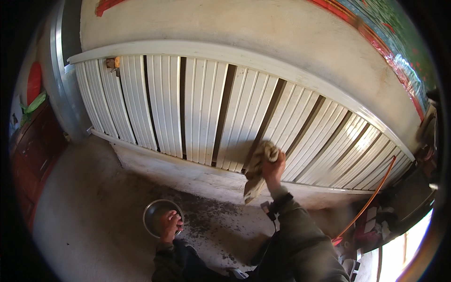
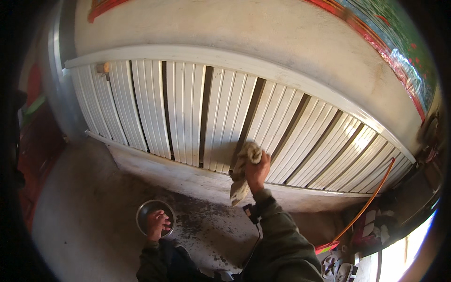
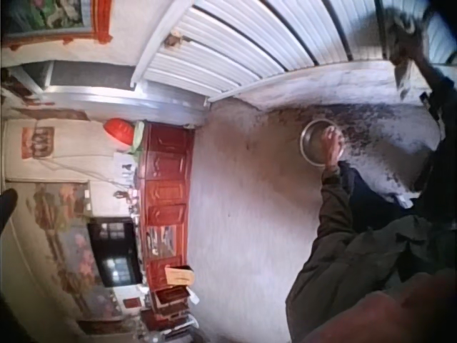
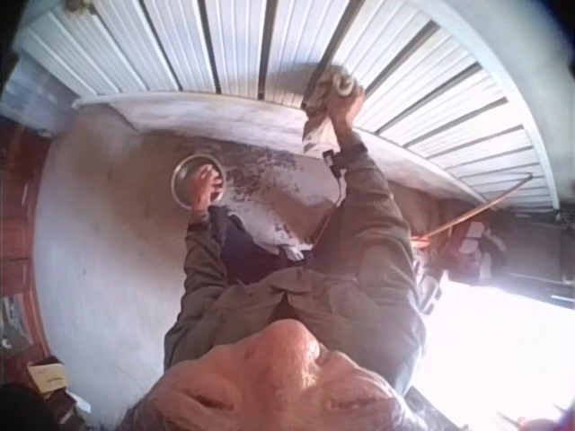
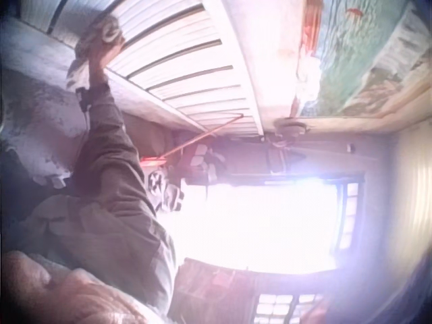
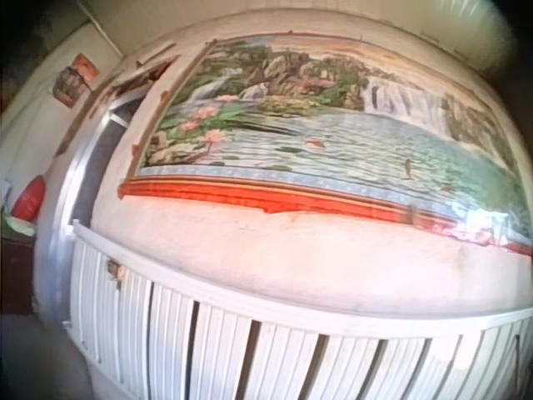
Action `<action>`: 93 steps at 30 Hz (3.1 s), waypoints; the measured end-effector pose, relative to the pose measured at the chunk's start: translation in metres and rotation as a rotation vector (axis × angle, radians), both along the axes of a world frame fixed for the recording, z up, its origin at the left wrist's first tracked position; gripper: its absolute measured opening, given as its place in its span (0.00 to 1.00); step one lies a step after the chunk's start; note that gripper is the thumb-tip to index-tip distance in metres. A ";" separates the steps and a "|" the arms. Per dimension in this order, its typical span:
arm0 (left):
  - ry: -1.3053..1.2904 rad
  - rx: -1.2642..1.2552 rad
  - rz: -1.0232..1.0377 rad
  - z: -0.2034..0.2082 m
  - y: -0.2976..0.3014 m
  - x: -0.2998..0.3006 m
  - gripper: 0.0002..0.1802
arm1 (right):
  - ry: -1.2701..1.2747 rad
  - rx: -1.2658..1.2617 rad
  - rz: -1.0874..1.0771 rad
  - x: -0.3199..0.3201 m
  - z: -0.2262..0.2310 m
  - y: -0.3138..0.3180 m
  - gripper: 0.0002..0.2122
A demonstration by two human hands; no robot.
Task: The person wipes a white wooden headboard with a cloth, repeatedly dipping the cloth into a metal bowl of water and wringing it out. They clean the top rail and vertical slats of the headboard, moving along its length.
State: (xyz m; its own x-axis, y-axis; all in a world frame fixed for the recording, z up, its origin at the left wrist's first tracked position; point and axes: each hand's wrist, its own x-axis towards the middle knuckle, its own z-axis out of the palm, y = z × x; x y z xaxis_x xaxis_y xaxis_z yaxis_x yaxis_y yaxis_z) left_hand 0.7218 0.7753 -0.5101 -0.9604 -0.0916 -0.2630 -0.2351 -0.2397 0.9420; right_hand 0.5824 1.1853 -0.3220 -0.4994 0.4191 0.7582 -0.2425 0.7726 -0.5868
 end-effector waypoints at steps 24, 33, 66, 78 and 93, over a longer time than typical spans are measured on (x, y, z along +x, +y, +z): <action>0.049 0.074 0.029 0.014 -0.014 0.014 0.18 | 0.301 0.191 -0.182 0.007 0.194 0.027 0.16; 0.073 0.112 -0.001 0.022 -0.012 0.016 0.14 | 0.474 -0.263 0.331 -0.050 0.199 -0.013 0.19; 0.045 0.044 -0.085 -0.002 0.006 0.006 0.21 | -0.060 0.791 0.202 -0.006 0.133 -0.085 0.28; 0.000 0.046 -0.071 -0.007 0.013 -0.002 0.21 | 0.182 0.868 0.024 -0.032 0.196 -0.079 0.29; 0.025 0.083 -0.041 0.003 0.007 0.006 0.16 | 0.155 0.869 0.076 -0.035 0.211 -0.098 0.26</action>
